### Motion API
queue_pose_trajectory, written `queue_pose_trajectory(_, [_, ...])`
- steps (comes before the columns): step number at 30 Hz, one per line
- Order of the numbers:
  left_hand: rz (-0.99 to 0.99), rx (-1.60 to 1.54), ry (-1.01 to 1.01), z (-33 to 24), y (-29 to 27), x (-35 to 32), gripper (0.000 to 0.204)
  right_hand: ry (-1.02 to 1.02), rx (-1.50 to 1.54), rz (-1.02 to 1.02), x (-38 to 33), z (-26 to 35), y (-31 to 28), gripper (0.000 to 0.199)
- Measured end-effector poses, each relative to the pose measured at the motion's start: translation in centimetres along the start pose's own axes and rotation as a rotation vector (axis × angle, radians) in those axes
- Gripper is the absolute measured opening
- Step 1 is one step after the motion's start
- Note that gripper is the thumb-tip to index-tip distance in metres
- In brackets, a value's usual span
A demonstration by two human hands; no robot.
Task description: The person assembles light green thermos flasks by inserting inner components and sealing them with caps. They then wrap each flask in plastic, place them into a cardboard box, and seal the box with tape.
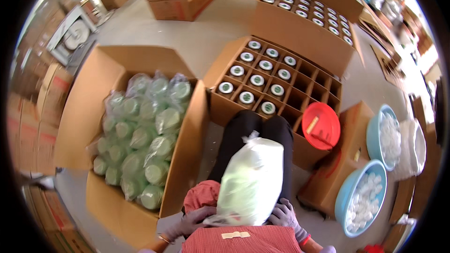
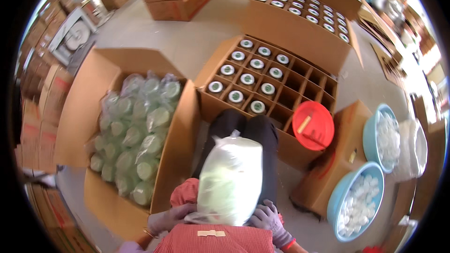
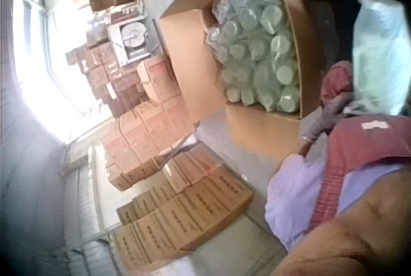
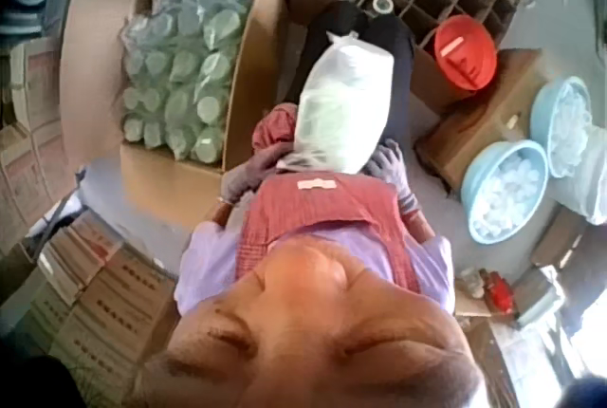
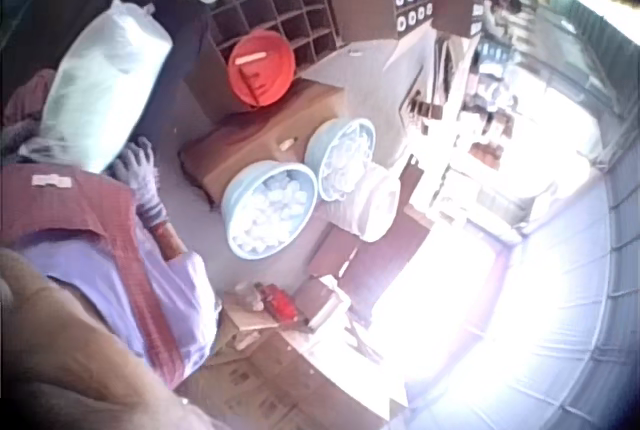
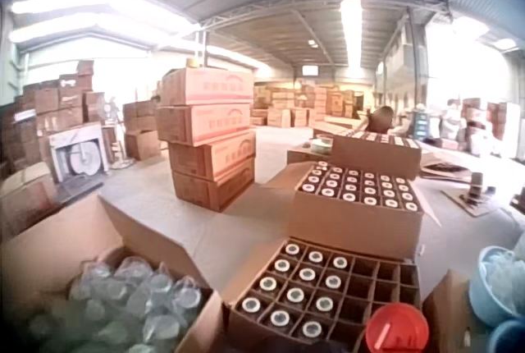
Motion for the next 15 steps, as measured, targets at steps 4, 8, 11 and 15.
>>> queue_pose_trajectory(4, [-0.034,-0.239,-0.100,-4.3,-7.2,3.5,0.063,-0.015,-0.070,0.082,-0.2,-0.3,1.4,0.016])
queue_pose_trajectory(8, [-0.138,0.423,-0.115,-8.8,-6.8,7.6,0.055,-0.134,-0.094,0.191,1.1,0.7,2.3,0.023])
queue_pose_trajectory(11, [-0.110,0.367,-0.193,-5.6,-7.8,6.7,0.048,0.128,0.328,0.139,2.0,-1.6,1.3,0.027])
queue_pose_trajectory(15, [0.057,-0.474,-0.334,3.1,-7.9,0.6,0.050,0.517,0.903,0.085,3.2,-1.4,2.0,0.032])
Point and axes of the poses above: each hand's wrist, its own x-axis towards the middle knuckle, its own y-axis out of the palm, z = x × y, the point moved 9 cm from there along x, towards the middle knuckle, and after that the axes turned 14 degrees about -y, right-handed, at the moved point
